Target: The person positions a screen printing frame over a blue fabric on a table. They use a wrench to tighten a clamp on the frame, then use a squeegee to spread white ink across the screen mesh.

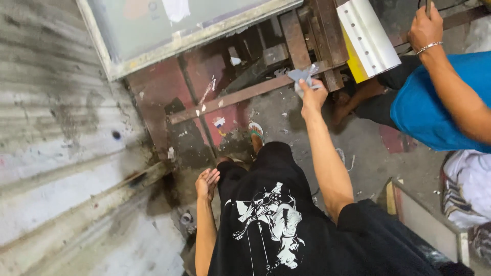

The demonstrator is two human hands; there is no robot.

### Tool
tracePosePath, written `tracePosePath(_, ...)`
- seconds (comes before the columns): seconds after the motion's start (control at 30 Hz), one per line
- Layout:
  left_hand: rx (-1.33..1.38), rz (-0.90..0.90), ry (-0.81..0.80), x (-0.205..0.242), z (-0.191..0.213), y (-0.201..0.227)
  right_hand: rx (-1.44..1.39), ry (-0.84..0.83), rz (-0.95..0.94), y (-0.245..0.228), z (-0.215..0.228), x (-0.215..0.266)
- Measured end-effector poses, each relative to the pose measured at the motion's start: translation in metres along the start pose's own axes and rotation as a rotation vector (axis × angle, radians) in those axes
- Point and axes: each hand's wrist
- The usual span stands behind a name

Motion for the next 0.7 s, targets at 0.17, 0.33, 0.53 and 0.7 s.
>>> tracePosePath(0.17, -0.102, 0.024, -0.044, -0.032, -0.019, 0.043, 0.058, 0.040, -0.086, -0.010, 0.004, 0.037)
tracePosePath(0.33, -0.320, 0.059, -0.165, -0.065, -0.049, 0.085, -0.199, 0.000, -0.268, -0.018, 0.019, 0.058)
tracePosePath(0.53, -0.562, -0.027, -0.290, -0.087, -0.070, 0.153, -0.166, -0.019, -0.186, -0.021, -0.002, 0.066)
tracePosePath(0.7, -0.686, -0.015, -0.282, -0.125, -0.051, 0.184, 0.119, 0.159, -0.046, -0.008, -0.013, 0.070)
Point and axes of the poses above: each hand's wrist, its own x-axis away from the middle knuckle, its own z-axis out of the back of the hand, y = z × x, and after that the axes turned 11 degrees about y, right-handed
